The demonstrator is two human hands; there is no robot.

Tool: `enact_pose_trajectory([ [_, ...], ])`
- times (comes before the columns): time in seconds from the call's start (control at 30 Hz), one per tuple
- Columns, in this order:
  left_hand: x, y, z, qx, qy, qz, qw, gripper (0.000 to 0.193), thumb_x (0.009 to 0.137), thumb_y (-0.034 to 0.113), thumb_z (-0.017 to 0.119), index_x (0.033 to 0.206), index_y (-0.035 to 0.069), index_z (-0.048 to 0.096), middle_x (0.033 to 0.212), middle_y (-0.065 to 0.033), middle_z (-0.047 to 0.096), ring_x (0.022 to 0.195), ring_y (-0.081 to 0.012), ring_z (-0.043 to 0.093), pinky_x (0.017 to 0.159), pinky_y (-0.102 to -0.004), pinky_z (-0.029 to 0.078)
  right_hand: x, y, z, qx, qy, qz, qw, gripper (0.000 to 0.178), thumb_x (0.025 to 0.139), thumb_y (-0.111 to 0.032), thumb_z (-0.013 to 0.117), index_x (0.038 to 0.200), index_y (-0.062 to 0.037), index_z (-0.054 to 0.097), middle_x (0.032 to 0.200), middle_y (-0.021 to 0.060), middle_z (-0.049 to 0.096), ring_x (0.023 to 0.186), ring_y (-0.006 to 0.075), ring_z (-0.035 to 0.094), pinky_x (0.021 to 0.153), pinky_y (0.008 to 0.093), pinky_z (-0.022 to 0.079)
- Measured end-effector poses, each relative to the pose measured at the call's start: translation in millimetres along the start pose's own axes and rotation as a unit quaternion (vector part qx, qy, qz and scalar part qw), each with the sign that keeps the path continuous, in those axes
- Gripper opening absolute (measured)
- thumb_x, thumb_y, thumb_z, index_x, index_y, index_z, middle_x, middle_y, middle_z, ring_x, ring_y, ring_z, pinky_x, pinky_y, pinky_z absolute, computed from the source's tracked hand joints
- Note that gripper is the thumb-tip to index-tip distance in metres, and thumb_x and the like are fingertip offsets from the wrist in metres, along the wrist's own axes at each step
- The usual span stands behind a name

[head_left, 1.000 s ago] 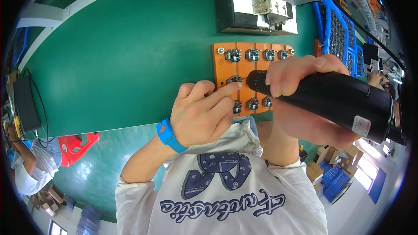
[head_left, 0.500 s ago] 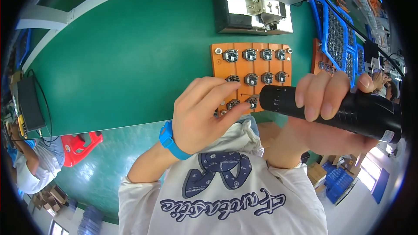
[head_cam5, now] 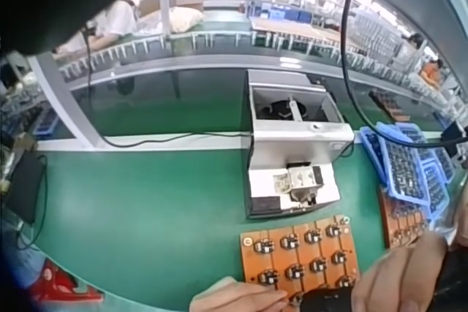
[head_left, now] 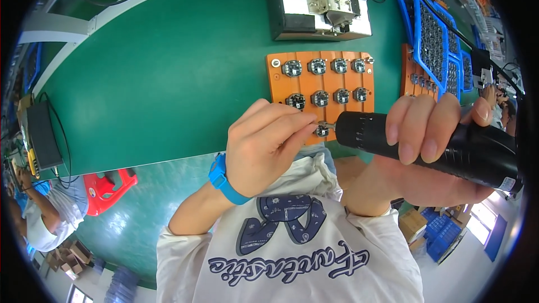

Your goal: The person fastens screws onto electronic components of a circuit board using an electric screwdriver.

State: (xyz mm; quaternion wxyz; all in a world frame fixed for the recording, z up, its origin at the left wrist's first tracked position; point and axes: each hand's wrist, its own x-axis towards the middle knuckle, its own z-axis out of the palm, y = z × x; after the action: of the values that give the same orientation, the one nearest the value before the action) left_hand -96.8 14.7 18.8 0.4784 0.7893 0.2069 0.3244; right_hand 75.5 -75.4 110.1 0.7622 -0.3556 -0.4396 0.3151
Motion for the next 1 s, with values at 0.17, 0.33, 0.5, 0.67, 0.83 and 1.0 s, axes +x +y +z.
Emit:
enact_pose_trajectory([
  [0.17, 0.1, -0.4, 0.2, 0.007, 0.0, 0.008, 1.0, 0.022, 0.076, -0.003, 0.084, 0.096, 0.005, 0.079, 0.089, -0.0068, 0.075, 0.074, -0.0208, 0.064, 0.065, -0.0309, 0.05, 0.0, -0.9, -5.2, 0.008, -0.006, 0.014, 1.0, 0.067, 0.097, -0.066, 0.052, 0.138, -0.0128, 0.047, 0.082, 0.0036, 0.058, 0.065, 0.0163, 0.058, 0.064, 0.0344, 0.046],
  [0.33, -0.4, 1.2, -1.3, 0.03, -0.022, 0.01, 0.999, 0.024, 0.074, -0.003, 0.085, 0.096, 0.005, 0.079, 0.089, -0.0064, 0.075, 0.072, -0.0218, 0.061, 0.063, -0.0306, 0.049, 6.6, -1.0, -2.9, -0.063, -0.106, 0.014, 0.992, 0.074, 0.099, -0.059, 0.06, 0.15, -0.012, 0.038, 0.09, 0.0055, 0.059, 0.069, 0.0176, 0.06, 0.067, 0.0361, 0.05],
  [0.5, -4.7, -3.7, -1.6, -0.003, -0.028, 0.026, 0.999, 0.022, 0.073, -0.002, 0.085, 0.094, 0.004, 0.079, 0.087, -0.0064, 0.073, 0.072, -0.0231, 0.061, 0.063, -0.0322, 0.051, -5.2, 13.1, 0.7, -0.108, -0.096, -0.027, 0.989, 0.068, 0.101, -0.04, 0.067, 0.153, -0.0126, 0.033, 0.09, 0.0043, 0.059, 0.069, 0.0163, 0.06, 0.066, 0.0355, 0.051],
  [0.67, -9.9, -7.1, 3.4, -0.032, -0.04, 0.057, 0.997, 0.025, 0.072, 0.005, 0.087, 0.095, 0.005, 0.078, 0.09, -0.0055, 0.072, 0.077, -0.0243, 0.063, 0.065, -0.0331, 0.053, -9.0, 1.1, -0.1, -0.061, -0.08, 0.046, 0.994, 0.057, 0.104, -0.03, 0.065, 0.149, -0.0126, 0.034, 0.084, 0.0024, 0.056, 0.064, 0.0152, 0.057, 0.062, 0.0334, 0.049],
  [0.83, -3.1, -8.2, -10.7, 0.094, -0.023, 0.045, 0.994, 0.056, 0.066, 0.016, 0.092, 0.117, 0.008, 0.073, 0.116, -0.0073, 0.067, 0.096, -0.0285, 0.059, 0.08, -0.0376, 0.052, -9.8, 16.4, 13.1, -0.157, 0.021, -0.005, 0.987, 0.047, 0.101, -0.005, 0.056, 0.143, -0.01, 0.037, 0.076, 0.0018, 0.051, 0.057, 0.0141, 0.052, 0.057, 0.0317, 0.048],
  [1.0, -6.3, -24.4, -9.7, 0.164, -0.012, -0.006, 0.986, 0.056, 0.066, 0.015, 0.093, 0.117, 0.009, 0.073, 0.116, -0.0081, 0.06, 0.101, -0.0312, 0.054, 0.085, -0.0411, 0.048, -11.1, 43.6, 14.4, -0.304, 0.068, -0.06, 0.948, 0.041, 0.098, -0.003, 0.052, 0.137, -0.0048, 0.04, 0.073, 0.0042, 0.048, 0.055, 0.016, 0.049, 0.056, 0.0343, 0.046],
])
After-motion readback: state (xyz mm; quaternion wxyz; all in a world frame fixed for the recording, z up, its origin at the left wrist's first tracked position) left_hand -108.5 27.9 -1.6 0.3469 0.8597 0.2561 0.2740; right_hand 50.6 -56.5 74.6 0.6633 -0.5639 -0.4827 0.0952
